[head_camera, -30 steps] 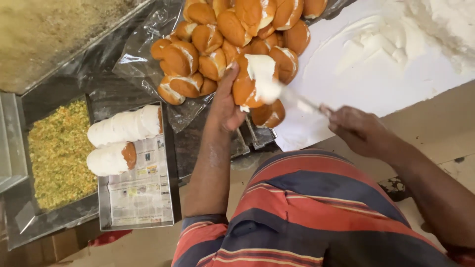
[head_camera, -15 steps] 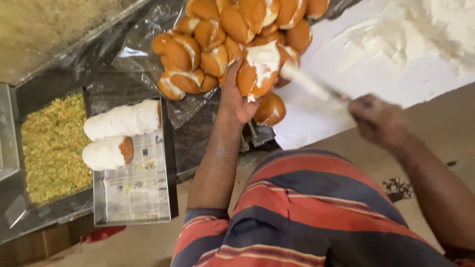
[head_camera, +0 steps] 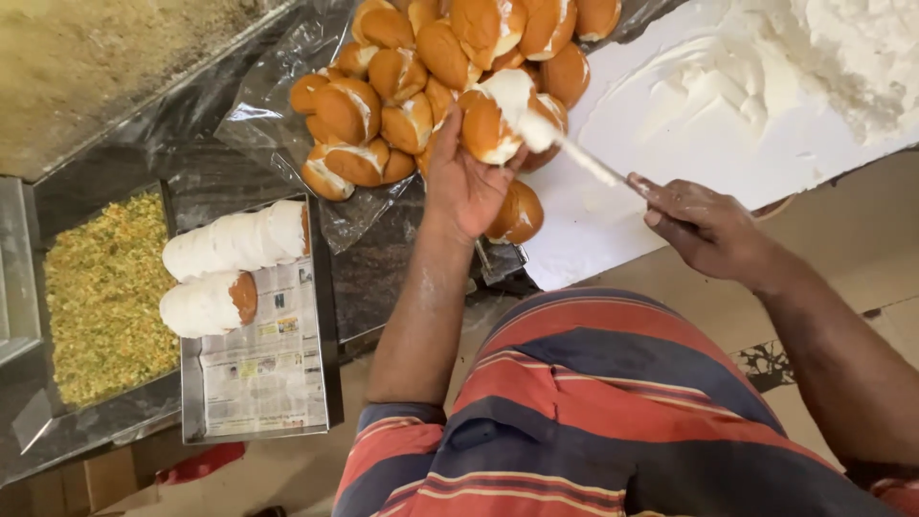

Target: Spreading white cream onto sliced buns and arranging them into a tray.

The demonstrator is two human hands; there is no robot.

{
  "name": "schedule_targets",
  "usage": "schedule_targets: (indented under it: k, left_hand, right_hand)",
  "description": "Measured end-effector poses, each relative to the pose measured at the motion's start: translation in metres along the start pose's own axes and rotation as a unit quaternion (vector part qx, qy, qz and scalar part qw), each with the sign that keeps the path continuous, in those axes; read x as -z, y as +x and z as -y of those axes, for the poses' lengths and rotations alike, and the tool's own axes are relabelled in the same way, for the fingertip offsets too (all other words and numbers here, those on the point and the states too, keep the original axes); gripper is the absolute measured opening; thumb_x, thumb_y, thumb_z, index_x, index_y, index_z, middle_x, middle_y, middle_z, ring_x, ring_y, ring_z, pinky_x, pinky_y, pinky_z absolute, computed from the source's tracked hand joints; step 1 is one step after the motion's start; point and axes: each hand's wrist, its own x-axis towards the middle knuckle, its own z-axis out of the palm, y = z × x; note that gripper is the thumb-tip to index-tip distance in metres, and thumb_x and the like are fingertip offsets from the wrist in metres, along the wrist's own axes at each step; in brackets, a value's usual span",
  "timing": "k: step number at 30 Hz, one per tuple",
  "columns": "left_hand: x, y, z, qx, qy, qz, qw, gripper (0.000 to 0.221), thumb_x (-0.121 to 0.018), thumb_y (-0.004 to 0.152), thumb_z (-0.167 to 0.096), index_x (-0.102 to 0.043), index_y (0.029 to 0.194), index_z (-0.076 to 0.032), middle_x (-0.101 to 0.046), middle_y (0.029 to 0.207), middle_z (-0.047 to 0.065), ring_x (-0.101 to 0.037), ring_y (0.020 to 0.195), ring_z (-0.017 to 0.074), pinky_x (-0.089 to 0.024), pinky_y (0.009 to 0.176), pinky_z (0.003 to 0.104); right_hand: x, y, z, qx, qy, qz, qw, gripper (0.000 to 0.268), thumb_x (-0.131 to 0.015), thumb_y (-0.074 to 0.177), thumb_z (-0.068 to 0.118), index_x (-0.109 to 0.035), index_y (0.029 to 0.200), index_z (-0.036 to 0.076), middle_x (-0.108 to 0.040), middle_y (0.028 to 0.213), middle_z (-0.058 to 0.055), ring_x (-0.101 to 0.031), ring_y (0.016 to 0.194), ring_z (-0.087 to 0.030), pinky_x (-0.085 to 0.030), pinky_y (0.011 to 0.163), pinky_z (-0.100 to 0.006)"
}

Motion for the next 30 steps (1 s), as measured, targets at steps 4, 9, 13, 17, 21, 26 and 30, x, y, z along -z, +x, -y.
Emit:
schedule_targets:
  k: [4,9,13,17,21,26,30]
  left_hand:
    - [-0.024,-0.011,0.015,-0.020,-0.049,-0.023,0.998,0.052,-0.066,0.101,-0.039,-0.053,0.140,-0.007,-0.067,0.131,0.008,-0.064,0.120,0.0229,-0.054,0.099,0.039]
    - [-0.042,-0.023,0.029,-0.039,-0.110,-0.007,0.993,0.053,-0.068,0.100,-0.036,-0.053,0.140,-0.005,-0.064,0.135,0.008,-0.062,0.124,0.0222,-0.054,0.107,0.040]
    - [-0.043,-0.026,0.031,-0.041,-0.175,0.010,0.984,0.052,-0.070,0.102,-0.032,-0.054,0.142,-0.002,-0.063,0.138,0.009,-0.061,0.128,0.0214,-0.054,0.108,0.036]
    - [-0.047,-0.027,0.023,-0.049,-0.195,-0.010,0.980,0.053,-0.070,0.100,-0.030,-0.053,0.141,-0.001,-0.062,0.139,0.010,-0.061,0.129,0.0216,-0.055,0.109,0.035]
    - [-0.035,-0.021,0.021,-0.065,-0.189,0.002,0.980,0.054,-0.072,0.099,-0.029,-0.053,0.142,-0.003,-0.062,0.140,0.010,-0.061,0.128,0.0217,-0.056,0.108,0.039]
    - [-0.013,-0.017,0.032,-0.070,-0.129,0.071,0.987,0.059,-0.080,0.095,-0.029,-0.052,0.141,-0.005,-0.062,0.137,0.012,-0.061,0.124,0.0264,-0.056,0.101,0.046]
    - [-0.010,-0.020,0.041,-0.160,0.066,0.092,0.981,0.069,-0.088,0.088,-0.018,-0.050,0.144,-0.003,-0.062,0.135,0.012,-0.061,0.125,0.0275,-0.054,0.105,0.046]
  right_hand:
    - [-0.011,0.001,0.011,-0.036,0.246,-0.062,0.967,0.058,-0.061,0.103,0.009,-0.045,0.158,0.019,-0.058,0.096,-0.001,-0.053,0.074,-0.010,-0.049,0.065,-0.026]
    - [-0.024,0.014,0.035,-0.072,0.216,-0.088,0.970,0.058,-0.062,0.102,0.008,-0.046,0.157,0.016,-0.056,0.091,-0.003,-0.053,0.070,-0.013,-0.050,0.064,-0.027]
    - [-0.034,0.011,0.038,-0.033,-0.048,-0.122,0.991,0.060,-0.069,0.098,0.010,-0.052,0.153,0.024,-0.060,0.089,-0.009,-0.061,0.072,-0.023,-0.052,0.061,-0.036]
    - [-0.028,0.010,0.037,-0.035,-0.179,-0.109,0.977,0.060,-0.071,0.093,0.012,-0.057,0.148,0.029,-0.069,0.099,-0.013,-0.068,0.076,-0.028,-0.054,0.057,-0.041]
    - [-0.019,0.008,0.024,-0.075,-0.179,-0.108,0.975,0.061,-0.070,0.095,0.014,-0.054,0.151,0.030,-0.065,0.096,-0.013,-0.063,0.072,-0.028,-0.052,0.058,-0.042]
    - [0.012,0.016,0.054,-0.236,0.197,-0.081,0.948,0.065,-0.065,0.100,0.013,-0.047,0.161,0.027,-0.053,0.078,-0.008,-0.049,0.064,-0.019,-0.046,0.061,-0.033]
    - [0.023,0.025,0.088,-0.252,0.289,-0.015,0.924,0.068,-0.064,0.096,0.014,-0.046,0.159,0.029,-0.052,0.078,-0.004,-0.046,0.063,-0.014,-0.045,0.056,-0.029]
